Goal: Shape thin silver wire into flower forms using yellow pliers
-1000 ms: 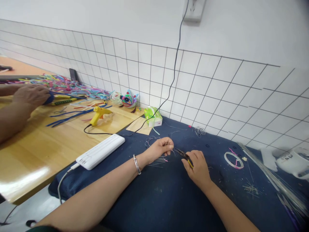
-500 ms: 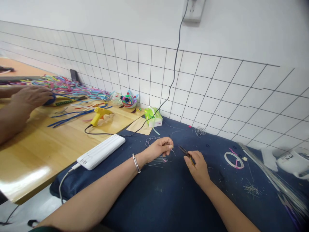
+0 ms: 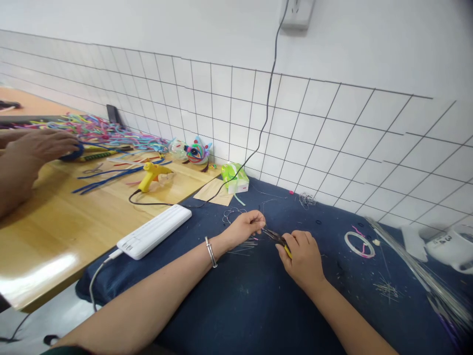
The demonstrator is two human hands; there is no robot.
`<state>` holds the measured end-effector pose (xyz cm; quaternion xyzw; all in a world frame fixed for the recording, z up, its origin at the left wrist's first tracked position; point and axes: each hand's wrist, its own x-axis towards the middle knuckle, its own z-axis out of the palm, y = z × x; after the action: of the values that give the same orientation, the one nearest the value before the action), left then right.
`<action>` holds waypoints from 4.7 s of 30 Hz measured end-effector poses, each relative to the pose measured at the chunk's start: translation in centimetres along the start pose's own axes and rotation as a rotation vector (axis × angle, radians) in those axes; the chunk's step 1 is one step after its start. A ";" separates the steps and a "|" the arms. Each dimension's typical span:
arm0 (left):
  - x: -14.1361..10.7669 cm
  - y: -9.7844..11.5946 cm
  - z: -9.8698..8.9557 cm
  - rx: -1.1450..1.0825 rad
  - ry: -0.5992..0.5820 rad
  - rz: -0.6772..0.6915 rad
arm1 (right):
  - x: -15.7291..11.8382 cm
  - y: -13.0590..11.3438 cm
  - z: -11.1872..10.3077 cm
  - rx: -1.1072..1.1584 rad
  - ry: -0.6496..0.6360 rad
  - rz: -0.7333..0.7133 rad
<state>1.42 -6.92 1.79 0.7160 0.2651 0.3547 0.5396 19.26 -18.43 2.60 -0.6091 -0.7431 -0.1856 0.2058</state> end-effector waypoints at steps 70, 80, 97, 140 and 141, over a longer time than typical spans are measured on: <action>-0.9 0.9 1.3 -0.265 -0.168 -0.029 | 0.1 -0.7 1.0 1.309 -0.301 0.517; -1.0 1.9 1.1 -0.195 -0.126 0.036 | 0.0 -0.3 0.8 1.314 -0.226 0.481; -1.0 2.6 -0.1 -0.367 -0.152 0.001 | -0.2 1.7 1.8 0.580 0.045 0.028; -0.8 2.0 0.0 -0.277 -0.109 -0.024 | 0.2 2.8 0.1 -0.073 0.125 -0.243; -0.8 2.0 0.0 -0.283 -0.101 -0.027 | 0.1 2.8 0.1 -0.061 0.124 -0.233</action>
<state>0.97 -8.08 3.55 0.6463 0.1945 0.3448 0.6524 21.97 -17.74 2.66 -0.5121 -0.7885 -0.2682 0.2099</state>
